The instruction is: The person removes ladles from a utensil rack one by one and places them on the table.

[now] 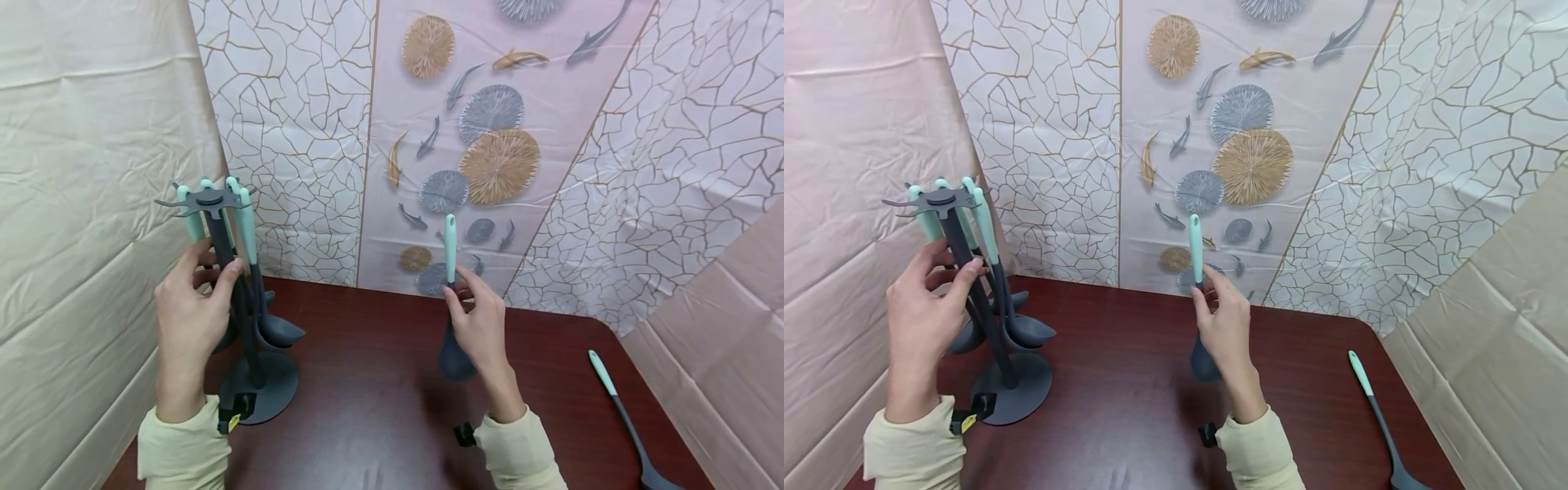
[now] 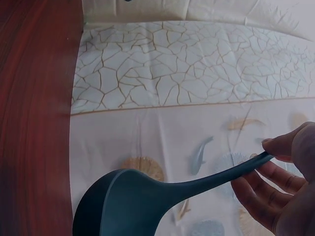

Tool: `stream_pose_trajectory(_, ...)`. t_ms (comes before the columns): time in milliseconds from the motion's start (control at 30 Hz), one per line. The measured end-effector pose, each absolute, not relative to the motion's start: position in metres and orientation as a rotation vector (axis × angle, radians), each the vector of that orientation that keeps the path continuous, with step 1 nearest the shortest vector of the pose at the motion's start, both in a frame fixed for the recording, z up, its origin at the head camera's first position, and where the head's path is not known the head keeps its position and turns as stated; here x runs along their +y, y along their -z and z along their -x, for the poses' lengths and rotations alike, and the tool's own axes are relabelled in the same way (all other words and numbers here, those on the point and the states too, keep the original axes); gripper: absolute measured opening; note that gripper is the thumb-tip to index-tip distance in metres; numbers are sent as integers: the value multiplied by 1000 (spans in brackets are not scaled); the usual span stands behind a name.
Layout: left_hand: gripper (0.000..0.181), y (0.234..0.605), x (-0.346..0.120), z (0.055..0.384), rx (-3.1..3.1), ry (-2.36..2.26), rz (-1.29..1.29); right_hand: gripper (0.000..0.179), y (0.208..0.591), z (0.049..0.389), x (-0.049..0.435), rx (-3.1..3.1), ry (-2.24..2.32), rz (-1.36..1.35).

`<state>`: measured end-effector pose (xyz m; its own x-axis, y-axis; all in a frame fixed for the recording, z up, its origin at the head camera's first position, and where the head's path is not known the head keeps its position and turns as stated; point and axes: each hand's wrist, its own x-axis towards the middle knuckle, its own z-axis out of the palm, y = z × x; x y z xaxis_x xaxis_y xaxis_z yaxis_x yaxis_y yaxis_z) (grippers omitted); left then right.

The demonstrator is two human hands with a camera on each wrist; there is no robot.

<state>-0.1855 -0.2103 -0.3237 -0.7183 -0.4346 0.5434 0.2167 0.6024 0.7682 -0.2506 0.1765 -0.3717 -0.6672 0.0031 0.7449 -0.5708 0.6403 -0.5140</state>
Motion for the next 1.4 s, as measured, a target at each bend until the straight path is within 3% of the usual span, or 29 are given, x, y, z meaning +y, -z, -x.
stream_pose_trajectory(1400, 46, 323, -211, 184, -2066, 1149, -134, 42, 380, 246, 234, -2130, -842, -316)
